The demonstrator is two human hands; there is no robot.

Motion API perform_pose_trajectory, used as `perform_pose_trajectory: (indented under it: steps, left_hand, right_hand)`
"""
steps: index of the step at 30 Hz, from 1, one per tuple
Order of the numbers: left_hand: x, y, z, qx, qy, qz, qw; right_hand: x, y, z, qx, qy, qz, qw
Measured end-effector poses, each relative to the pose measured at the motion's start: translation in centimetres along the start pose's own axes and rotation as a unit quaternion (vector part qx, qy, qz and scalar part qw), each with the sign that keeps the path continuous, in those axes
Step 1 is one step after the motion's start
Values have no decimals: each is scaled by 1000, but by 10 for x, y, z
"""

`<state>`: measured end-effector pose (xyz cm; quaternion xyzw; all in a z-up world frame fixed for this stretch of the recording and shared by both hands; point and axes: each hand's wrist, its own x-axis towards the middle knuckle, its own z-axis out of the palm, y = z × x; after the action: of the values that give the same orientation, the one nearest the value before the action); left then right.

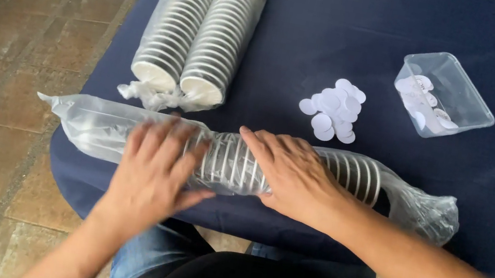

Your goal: Applying small circular labels or stickers to the sides of black paper coffee cups.

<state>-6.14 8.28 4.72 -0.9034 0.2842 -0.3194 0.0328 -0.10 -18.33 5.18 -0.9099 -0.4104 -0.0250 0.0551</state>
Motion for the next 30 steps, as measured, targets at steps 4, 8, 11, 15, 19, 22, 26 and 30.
perform_pose_trajectory:
  steps: [4, 8, 11, 15, 19, 22, 26, 30]
  left_hand:
    - [-19, -48, 19, 88, -146, -43, 984]
    - [-39, -80, 30, 51, -137, -52, 988]
    - [-40, -83, 37, -60, -71, -24, 995]
    - [-38, -89, 39, -50, -42, -2, 998]
    - [-53, -110, 53, -20, -26, -12, 999]
    - [-61, -121, 61, -15, -14, -2, 1000]
    - [-56, -124, 45, 6, 5, 41, 999]
    - [-63, -136, 41, 1, 18, 75, 997]
  right_hand:
    - [-27, 8, -28, 48, -51, 70, 995]
    - [-59, 39, -12, -49, -37, 143, 988]
    - [-41, 26, -7, -51, -22, 145, 988]
    - [13, -14, 3, -18, -20, 129, 991]
    - [65, -45, 42, -77, 88, 97, 988]
    - [94, -71, 40, -32, 62, 48, 996]
    - [89, -84, 32, 46, 128, -44, 990]
    - [44, -53, -26, 37, 64, 46, 996]
